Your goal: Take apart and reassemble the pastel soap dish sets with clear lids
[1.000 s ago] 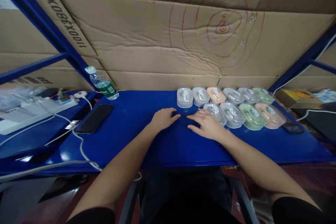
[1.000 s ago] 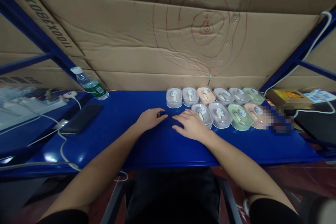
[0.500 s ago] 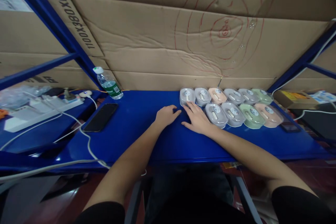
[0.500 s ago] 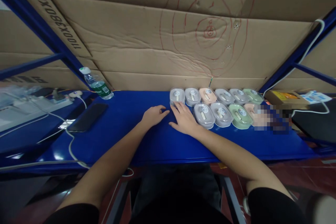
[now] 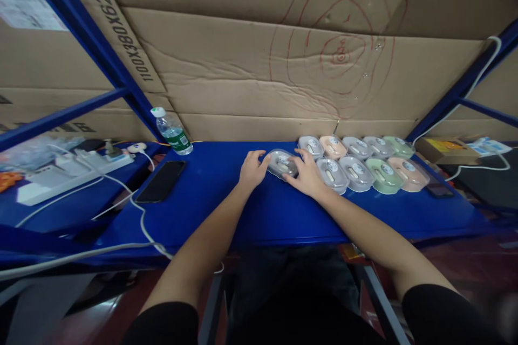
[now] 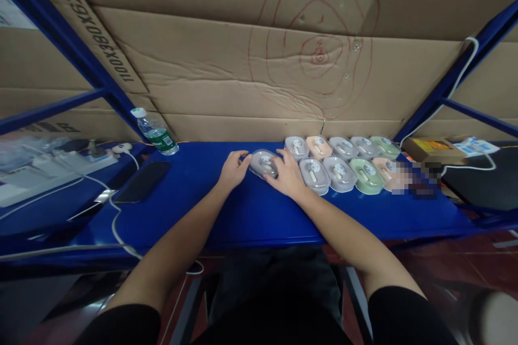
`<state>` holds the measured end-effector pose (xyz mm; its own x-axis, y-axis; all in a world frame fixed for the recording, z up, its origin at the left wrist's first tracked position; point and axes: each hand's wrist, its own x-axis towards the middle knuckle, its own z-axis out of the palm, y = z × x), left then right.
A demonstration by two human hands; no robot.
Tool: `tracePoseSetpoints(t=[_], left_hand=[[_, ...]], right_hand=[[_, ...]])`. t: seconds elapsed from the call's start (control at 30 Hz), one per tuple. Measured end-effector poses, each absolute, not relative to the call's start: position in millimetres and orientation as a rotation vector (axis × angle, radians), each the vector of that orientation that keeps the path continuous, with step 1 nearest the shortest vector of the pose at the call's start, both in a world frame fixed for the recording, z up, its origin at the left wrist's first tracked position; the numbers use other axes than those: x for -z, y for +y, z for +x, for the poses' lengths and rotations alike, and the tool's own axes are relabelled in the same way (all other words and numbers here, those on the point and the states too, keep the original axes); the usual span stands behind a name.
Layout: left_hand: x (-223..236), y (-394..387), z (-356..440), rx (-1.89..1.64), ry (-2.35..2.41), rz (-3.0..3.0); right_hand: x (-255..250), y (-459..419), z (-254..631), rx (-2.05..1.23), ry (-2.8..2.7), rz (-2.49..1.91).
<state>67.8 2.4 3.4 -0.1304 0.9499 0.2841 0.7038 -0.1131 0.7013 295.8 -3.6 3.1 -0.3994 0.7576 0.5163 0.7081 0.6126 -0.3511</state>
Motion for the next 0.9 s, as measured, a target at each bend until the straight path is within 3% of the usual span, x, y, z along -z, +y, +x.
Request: tracePoseSetpoints(t=[0.2,0.9], left_hand=[[-5,4,66,-0.965,1.795,1.807],[4,5,62,-0.909,1.732,1.879]], right_hand=[[-1,0,297,-0.351,-2.235,-1.253],[14,12,296,-0.523,-2.081,-1.140]])
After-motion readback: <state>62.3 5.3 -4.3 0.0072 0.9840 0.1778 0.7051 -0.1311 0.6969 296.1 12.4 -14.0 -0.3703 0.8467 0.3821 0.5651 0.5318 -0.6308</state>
